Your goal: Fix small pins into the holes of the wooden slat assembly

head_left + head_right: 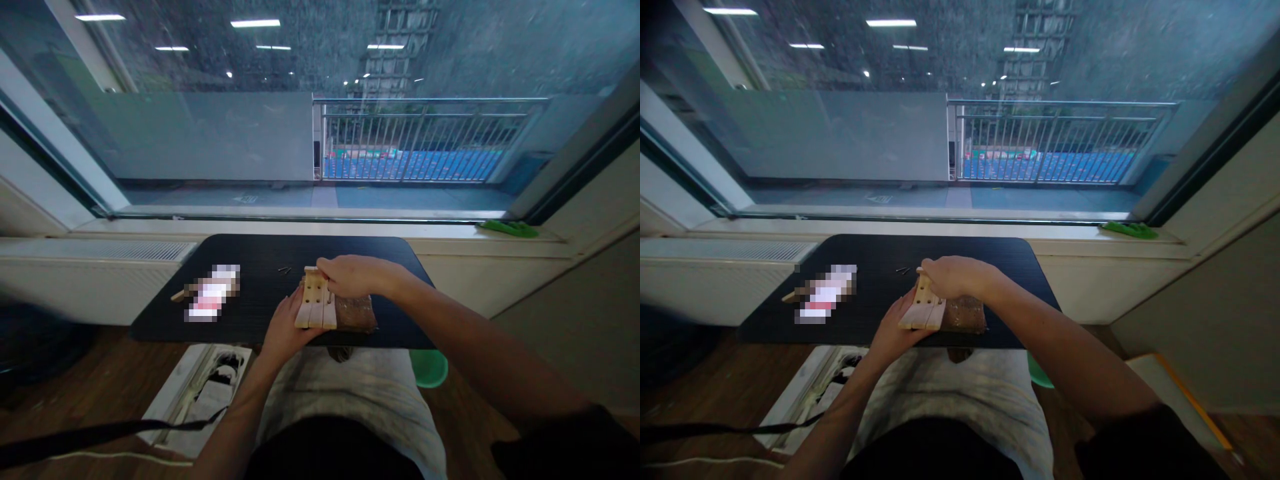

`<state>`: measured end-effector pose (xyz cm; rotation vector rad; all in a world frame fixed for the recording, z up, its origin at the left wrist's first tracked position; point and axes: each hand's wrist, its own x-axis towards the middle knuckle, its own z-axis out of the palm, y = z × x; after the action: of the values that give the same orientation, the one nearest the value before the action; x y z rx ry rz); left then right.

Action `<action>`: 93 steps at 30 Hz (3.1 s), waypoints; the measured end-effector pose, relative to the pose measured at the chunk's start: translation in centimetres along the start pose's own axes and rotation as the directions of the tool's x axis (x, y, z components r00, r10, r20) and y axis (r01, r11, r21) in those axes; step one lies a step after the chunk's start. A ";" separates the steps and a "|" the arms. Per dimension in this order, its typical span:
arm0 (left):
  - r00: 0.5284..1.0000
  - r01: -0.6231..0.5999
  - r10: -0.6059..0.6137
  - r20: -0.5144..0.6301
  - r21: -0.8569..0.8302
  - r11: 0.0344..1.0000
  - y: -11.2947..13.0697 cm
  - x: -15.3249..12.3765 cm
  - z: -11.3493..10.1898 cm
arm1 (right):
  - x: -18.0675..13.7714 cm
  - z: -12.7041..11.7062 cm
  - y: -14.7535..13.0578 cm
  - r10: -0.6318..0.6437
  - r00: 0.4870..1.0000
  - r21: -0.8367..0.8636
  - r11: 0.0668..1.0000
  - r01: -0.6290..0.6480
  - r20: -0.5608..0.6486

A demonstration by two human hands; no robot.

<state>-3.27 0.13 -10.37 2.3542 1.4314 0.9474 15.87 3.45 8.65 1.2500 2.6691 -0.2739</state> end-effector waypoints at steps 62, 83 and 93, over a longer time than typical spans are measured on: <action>1.000 -0.025 0.025 0.000 0.013 1.000 0.4 0.0 -0.3 | 0.1 -0.6 -0.6 0.040 0.999 -0.045 0.998 -0.039 0.006; 1.000 -0.025 0.025 -0.013 0.002 1.000 0.5 0.1 -0.2 | -0.4 -0.2 0.1 -0.010 0.999 0.077 0.997 0.006 0.047; 1.000 -0.021 0.021 -0.018 0.003 1.000 0.6 0.2 -0.1 | -0.6 -0.4 -0.1 0.018 0.999 0.046 0.999 -0.020 0.047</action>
<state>-2.89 -0.05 -9.89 2.3731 1.4179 0.9752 16.09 3.03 9.15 1.2659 2.6250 -0.3592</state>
